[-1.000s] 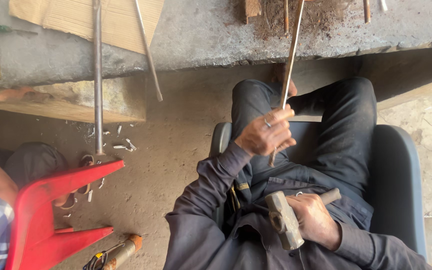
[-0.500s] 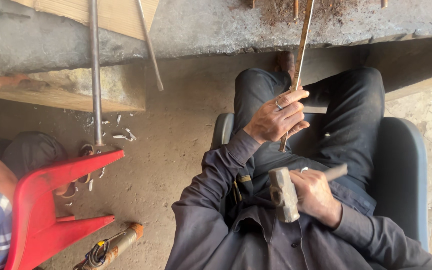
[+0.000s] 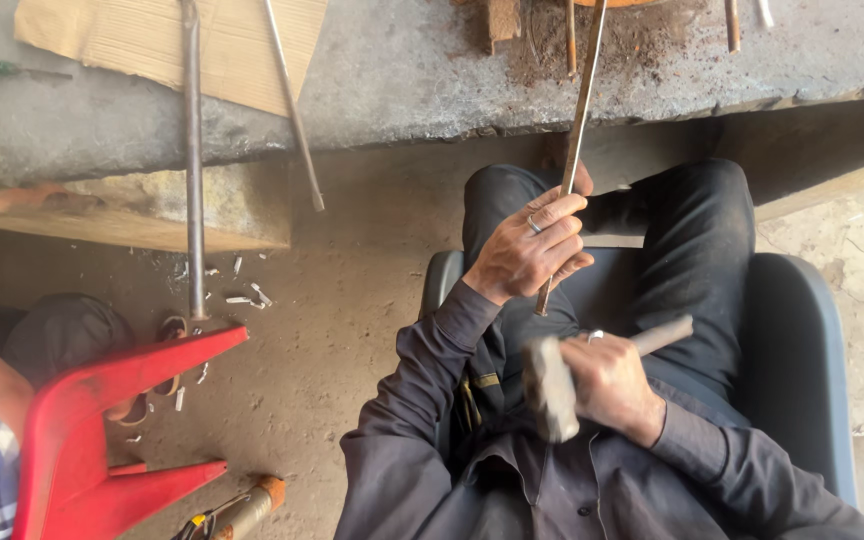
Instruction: The person sits on a chair holding a long flat metal bar across their lap and repeatedly strikes it with a hammer, repositioning and re-gripping the bar between strikes to work it along its length. A rusty circular machine and other tools sit on the bench above.
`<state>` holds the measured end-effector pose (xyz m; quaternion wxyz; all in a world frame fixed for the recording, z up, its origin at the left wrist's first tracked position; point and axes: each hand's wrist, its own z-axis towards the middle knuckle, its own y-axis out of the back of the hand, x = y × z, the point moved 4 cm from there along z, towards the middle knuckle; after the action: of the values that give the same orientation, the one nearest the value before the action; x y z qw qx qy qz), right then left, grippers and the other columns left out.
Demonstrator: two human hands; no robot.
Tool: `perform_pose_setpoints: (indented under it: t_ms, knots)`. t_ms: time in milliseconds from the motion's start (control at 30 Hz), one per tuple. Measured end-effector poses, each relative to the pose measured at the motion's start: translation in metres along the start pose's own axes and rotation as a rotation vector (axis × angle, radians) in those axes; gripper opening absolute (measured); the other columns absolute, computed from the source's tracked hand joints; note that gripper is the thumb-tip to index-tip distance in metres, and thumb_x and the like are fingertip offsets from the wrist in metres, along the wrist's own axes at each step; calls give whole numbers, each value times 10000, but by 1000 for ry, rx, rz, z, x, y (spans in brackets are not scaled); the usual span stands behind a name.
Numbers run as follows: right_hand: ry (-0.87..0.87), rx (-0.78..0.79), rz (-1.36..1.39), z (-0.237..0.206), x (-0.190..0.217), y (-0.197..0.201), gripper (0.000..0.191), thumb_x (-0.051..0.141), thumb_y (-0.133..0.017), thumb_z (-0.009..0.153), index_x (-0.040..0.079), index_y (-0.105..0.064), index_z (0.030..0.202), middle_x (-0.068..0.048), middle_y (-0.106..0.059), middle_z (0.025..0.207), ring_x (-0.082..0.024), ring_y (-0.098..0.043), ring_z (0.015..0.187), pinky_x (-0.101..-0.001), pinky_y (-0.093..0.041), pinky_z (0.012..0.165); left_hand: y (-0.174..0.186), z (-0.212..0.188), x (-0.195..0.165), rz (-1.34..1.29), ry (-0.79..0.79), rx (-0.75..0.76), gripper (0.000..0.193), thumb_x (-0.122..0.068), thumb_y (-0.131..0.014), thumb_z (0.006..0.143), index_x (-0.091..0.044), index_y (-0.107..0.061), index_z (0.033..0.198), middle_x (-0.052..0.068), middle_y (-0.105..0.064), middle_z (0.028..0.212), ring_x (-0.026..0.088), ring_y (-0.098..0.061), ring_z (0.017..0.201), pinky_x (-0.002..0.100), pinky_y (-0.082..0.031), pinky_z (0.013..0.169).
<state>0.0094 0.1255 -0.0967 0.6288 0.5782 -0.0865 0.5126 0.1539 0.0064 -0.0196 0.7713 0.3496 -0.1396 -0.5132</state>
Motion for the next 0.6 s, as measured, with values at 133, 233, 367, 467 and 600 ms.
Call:
perform_pose_setpoints:
  t_ms: [133, 233, 367, 467, 600]
  knots:
    - [-272, 39, 203, -4, -6, 4, 219, 199, -790, 668, 86, -701, 834, -74, -672, 678, -241, -658, 574, -366, -515, 557, -6, 9, -9, -15, 25, -27, 293, -282, -680, 996, -43, -640, 829, 99, -620, 974, 269, -588, 1217, 457, -481, 1174]
    - [-37, 55, 117, -8, 16, 12, 410, 237, -827, 573, 35, -718, 913, -89, -639, 619, -286, -609, 521, -403, -471, 509, -12, 11, -14, -18, 34, -21, 309, -293, -663, 1007, -34, -636, 841, 106, -615, 971, 286, -595, 1202, 453, -496, 1146]
    - [22, 84, 135, -13, 35, 16, 331, 242, -831, 587, 66, -663, 811, -80, -677, 681, -273, -605, 516, -392, -472, 510, -14, 9, -14, -37, 56, -30, 305, -277, -654, 1018, -27, -632, 844, 106, -605, 965, 293, -595, 1207, 441, -518, 1130]
    - [14, 67, 170, -13, 37, 21, 337, 237, -835, 598, 59, -674, 835, -75, -670, 670, -271, -624, 536, -386, -485, 530, -17, 10, -17, -26, 51, -41, 303, -275, -655, 1010, -29, -635, 834, 105, -612, 956, 281, -597, 1201, 442, -521, 1125]
    - [27, 34, 188, -14, 33, 26, 376, 236, -829, 591, 41, -681, 876, -84, -690, 714, -285, -645, 578, -379, -502, 555, -21, 10, -36, -80, -51, -59, 308, -256, -665, 1010, -31, -640, 802, 111, -607, 897, 295, -591, 1153, 469, -525, 1108]
